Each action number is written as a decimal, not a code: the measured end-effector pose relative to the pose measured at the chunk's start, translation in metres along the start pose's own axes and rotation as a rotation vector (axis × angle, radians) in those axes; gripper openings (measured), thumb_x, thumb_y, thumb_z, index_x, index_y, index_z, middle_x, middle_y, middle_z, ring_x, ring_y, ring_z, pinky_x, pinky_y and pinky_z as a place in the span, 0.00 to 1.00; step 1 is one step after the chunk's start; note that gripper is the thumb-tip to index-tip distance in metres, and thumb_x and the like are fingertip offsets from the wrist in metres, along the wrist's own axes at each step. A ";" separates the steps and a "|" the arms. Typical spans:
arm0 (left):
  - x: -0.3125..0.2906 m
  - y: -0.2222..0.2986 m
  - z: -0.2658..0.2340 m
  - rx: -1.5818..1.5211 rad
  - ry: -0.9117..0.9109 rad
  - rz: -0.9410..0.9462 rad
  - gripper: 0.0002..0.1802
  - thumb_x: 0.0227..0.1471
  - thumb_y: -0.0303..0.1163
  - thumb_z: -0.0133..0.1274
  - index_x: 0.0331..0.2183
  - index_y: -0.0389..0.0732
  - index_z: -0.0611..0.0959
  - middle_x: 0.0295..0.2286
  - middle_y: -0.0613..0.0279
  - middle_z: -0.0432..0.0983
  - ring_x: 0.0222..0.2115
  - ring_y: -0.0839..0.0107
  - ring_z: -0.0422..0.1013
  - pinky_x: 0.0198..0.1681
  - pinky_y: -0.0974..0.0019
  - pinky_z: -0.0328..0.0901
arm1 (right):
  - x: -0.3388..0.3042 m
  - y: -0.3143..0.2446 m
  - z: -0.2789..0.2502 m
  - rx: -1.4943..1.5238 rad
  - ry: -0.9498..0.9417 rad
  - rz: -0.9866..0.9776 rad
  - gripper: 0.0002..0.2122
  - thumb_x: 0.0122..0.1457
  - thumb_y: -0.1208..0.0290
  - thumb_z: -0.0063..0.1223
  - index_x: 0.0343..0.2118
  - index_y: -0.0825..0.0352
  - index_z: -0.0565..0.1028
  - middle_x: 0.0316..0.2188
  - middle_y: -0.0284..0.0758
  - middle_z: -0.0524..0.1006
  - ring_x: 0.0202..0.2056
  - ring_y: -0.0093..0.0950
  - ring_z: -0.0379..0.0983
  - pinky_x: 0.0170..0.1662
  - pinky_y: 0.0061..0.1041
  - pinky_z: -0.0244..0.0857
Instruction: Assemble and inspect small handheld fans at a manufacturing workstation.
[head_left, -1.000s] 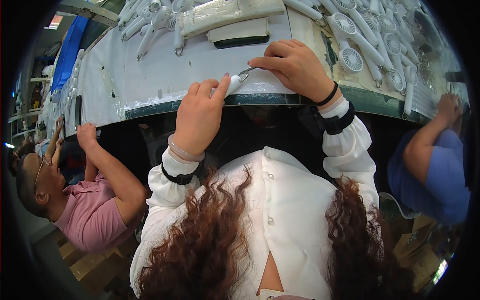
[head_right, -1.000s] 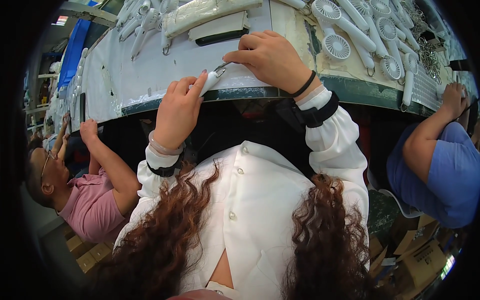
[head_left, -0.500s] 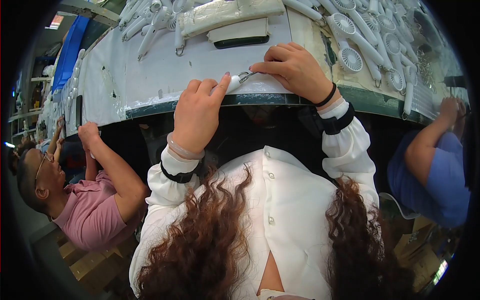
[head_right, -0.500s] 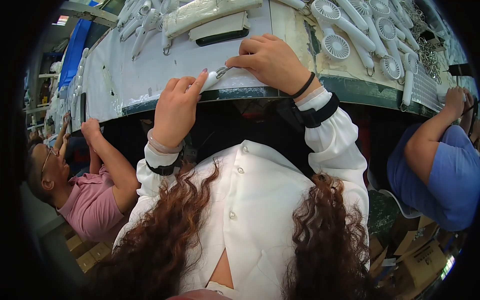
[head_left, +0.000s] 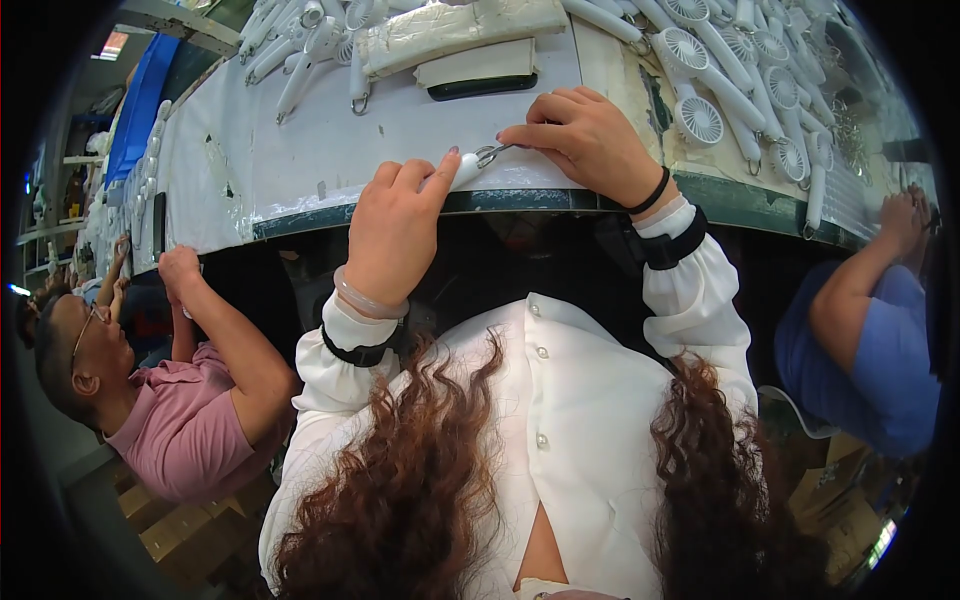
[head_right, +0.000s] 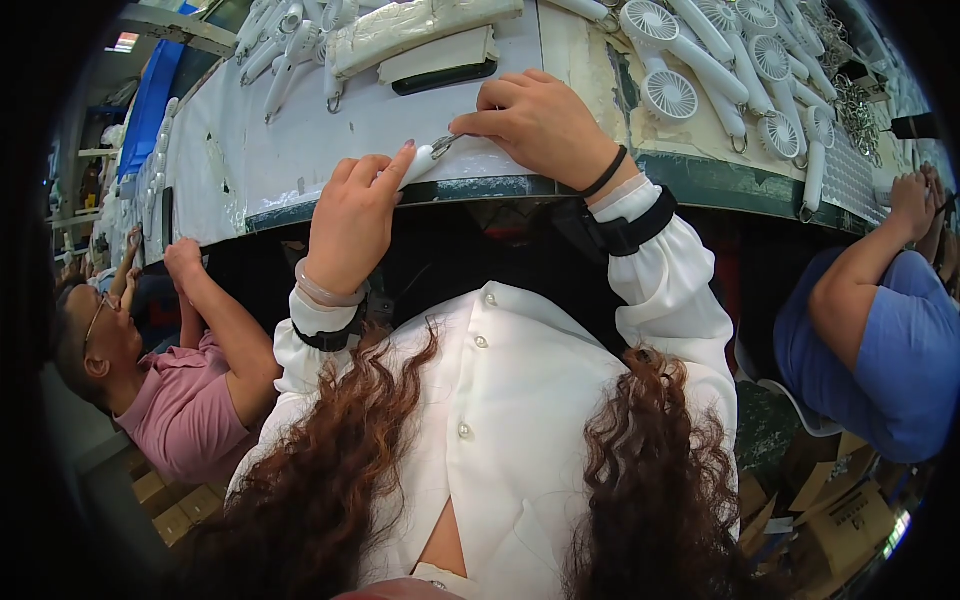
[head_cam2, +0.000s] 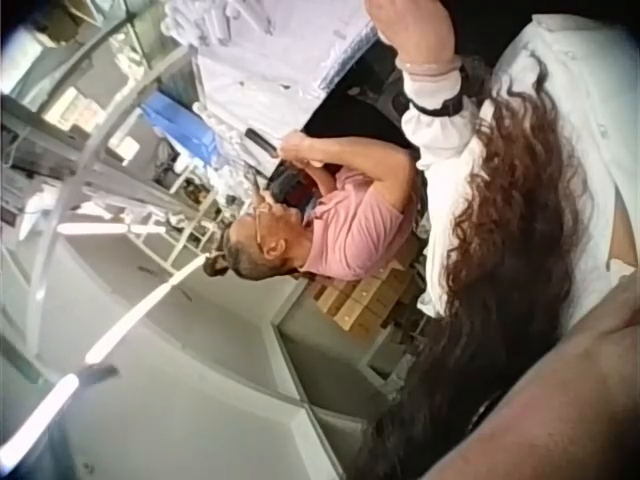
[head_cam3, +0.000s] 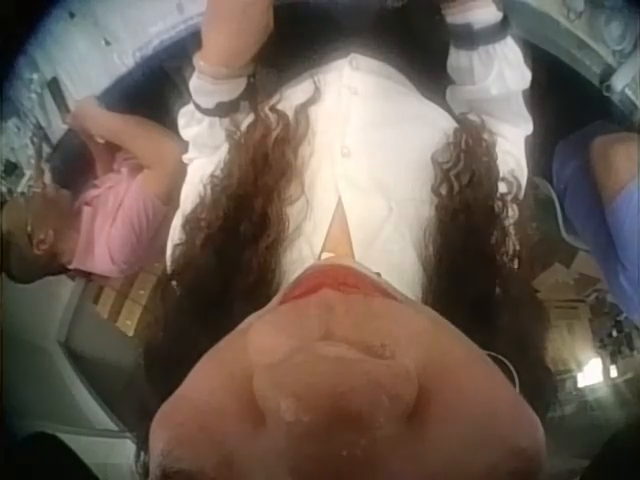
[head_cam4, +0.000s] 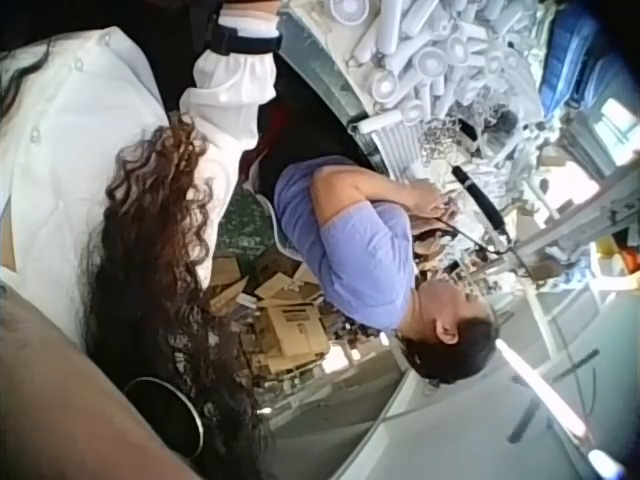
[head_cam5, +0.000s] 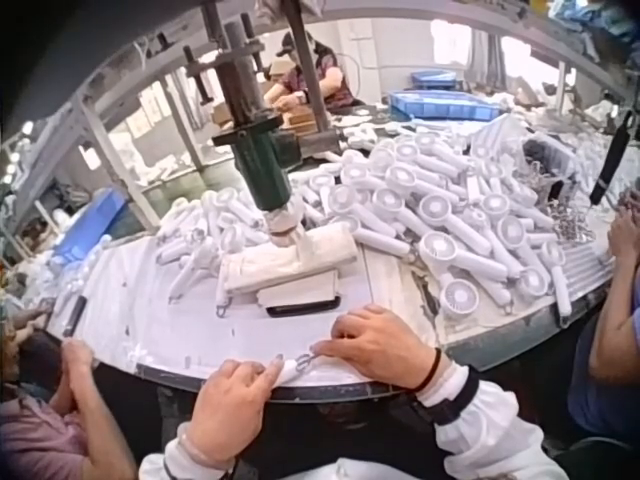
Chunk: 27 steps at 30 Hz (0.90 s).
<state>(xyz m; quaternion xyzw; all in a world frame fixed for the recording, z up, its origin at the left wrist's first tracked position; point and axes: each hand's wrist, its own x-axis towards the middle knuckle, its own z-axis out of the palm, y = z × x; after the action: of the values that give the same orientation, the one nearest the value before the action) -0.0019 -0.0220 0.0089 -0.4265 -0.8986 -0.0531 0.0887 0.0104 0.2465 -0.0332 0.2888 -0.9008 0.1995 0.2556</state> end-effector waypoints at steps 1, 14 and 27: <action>0.000 0.000 0.000 0.000 0.003 0.001 0.30 0.46 0.20 0.52 0.54 0.43 0.79 0.37 0.59 0.77 0.39 0.58 0.71 0.43 0.61 0.69 | 0.000 0.000 0.000 0.000 0.000 0.000 0.15 0.53 0.74 0.60 0.44 0.51 0.84 0.32 0.29 0.75 0.36 0.29 0.74 0.43 0.28 0.68; 0.001 0.003 -0.001 0.049 0.002 0.007 0.29 0.46 0.21 0.53 0.54 0.44 0.79 0.37 0.61 0.76 0.39 0.60 0.70 0.43 0.61 0.69 | 0.004 -0.005 -0.004 -0.147 -0.021 -0.053 0.16 0.52 0.76 0.59 0.44 0.50 0.81 0.31 0.27 0.74 0.36 0.27 0.74 0.42 0.27 0.69; 0.002 0.002 -0.002 0.095 0.021 0.032 0.29 0.47 0.23 0.53 0.54 0.47 0.79 0.38 0.64 0.76 0.40 0.61 0.70 0.45 0.61 0.67 | -0.003 -0.007 0.000 -0.152 0.003 -0.073 0.16 0.52 0.76 0.58 0.44 0.51 0.80 0.33 0.27 0.74 0.37 0.26 0.74 0.42 0.26 0.69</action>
<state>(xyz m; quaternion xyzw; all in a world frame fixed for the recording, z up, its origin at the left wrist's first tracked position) -0.0015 -0.0191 0.0110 -0.4357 -0.8920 -0.0134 0.1193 0.0169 0.2423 -0.0334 0.3008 -0.9019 0.1217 0.2853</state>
